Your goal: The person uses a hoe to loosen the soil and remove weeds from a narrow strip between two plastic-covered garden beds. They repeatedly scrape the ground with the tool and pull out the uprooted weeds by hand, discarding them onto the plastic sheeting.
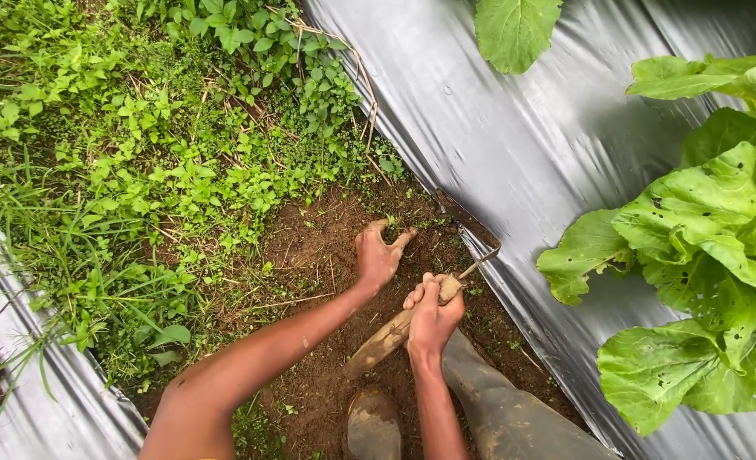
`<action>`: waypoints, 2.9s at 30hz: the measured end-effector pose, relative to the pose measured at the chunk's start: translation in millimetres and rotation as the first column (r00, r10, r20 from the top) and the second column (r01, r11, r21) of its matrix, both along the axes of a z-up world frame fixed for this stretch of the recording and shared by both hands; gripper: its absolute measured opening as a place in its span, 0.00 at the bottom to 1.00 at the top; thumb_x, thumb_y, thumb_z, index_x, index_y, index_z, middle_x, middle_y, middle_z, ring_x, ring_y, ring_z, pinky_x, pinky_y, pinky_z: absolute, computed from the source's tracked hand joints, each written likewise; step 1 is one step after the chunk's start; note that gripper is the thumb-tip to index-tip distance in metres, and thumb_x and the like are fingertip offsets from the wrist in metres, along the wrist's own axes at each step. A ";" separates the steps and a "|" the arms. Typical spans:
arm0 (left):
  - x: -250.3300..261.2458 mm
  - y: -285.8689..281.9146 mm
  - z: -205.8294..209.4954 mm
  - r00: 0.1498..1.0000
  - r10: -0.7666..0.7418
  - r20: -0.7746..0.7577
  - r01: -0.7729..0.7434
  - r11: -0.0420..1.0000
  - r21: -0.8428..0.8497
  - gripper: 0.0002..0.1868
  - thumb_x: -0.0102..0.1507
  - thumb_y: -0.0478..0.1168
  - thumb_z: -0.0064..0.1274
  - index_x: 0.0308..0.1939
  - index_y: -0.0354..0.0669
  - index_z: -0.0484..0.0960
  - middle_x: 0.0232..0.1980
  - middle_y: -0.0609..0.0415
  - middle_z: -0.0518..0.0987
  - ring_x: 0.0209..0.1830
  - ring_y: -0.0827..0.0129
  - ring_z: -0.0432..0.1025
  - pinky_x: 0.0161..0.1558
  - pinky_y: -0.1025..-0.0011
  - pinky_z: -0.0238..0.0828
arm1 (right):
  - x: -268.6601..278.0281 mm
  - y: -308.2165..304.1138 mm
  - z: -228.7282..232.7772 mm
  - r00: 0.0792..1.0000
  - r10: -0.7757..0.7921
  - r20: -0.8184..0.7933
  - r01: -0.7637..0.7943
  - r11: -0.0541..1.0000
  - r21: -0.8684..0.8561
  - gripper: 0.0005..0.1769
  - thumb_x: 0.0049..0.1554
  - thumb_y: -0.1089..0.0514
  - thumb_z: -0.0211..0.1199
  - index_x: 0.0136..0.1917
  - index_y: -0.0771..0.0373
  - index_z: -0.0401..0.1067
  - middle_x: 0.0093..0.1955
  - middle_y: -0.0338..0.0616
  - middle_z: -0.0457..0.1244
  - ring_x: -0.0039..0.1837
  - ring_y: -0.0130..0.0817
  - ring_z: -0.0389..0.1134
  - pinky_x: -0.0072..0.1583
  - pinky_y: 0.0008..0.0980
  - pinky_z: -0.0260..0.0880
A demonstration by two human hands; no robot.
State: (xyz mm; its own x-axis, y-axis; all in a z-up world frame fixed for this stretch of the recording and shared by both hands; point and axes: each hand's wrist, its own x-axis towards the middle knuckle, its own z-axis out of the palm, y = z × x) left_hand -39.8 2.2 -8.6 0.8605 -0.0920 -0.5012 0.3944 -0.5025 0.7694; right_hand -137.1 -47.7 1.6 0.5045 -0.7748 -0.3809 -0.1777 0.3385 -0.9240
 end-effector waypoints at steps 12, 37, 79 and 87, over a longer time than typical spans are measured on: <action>25.7 20.4 -37.4 0.969 0.021 -0.247 -0.080 0.969 -0.233 0.17 0.69 0.29 0.43 0.62 0.29 0.73 0.68 0.30 0.63 0.39 0.62 0.76 0.30 0.77 0.73 | 3.8 8.2 1.6 0.999 0.032 -0.012 -0.032 0.999 0.010 0.05 0.59 0.68 0.52 0.43 0.59 0.62 0.24 0.39 0.56 0.24 0.27 0.59 0.30 0.29 0.64; 24.9 18.2 -38.1 0.969 -0.176 0.174 0.172 0.984 0.039 0.15 0.70 0.33 0.49 0.60 0.31 0.76 0.62 0.22 0.72 0.46 0.47 0.80 0.39 0.61 0.84 | 8.9 13.4 2.4 0.991 0.115 -0.069 -0.115 0.993 0.016 0.05 0.60 0.68 0.50 0.43 0.61 0.62 0.23 0.40 0.56 0.24 0.27 0.58 0.30 0.30 0.64; 41.4 -13.8 -25.5 0.830 -0.237 0.506 0.221 0.971 0.093 0.15 0.64 0.28 0.54 0.55 0.35 0.79 0.48 0.43 0.79 0.46 0.52 0.81 0.43 0.62 0.85 | 17.0 -1.7 12.9 0.998 0.055 -0.017 -0.054 0.998 0.033 0.04 0.60 0.68 0.53 0.44 0.61 0.62 0.23 0.40 0.55 0.24 0.28 0.58 0.30 0.31 0.64; 49.0 4.4 -22.2 0.836 -0.188 0.515 0.185 0.981 0.058 0.16 0.64 0.25 0.51 0.57 0.32 0.76 0.48 0.37 0.78 0.46 0.48 0.80 0.44 0.59 0.85 | 21.3 1.4 10.8 0.998 0.064 -0.008 -0.064 0.998 0.030 0.04 0.59 0.68 0.53 0.44 0.62 0.62 0.22 0.42 0.55 0.23 0.29 0.58 0.29 0.31 0.63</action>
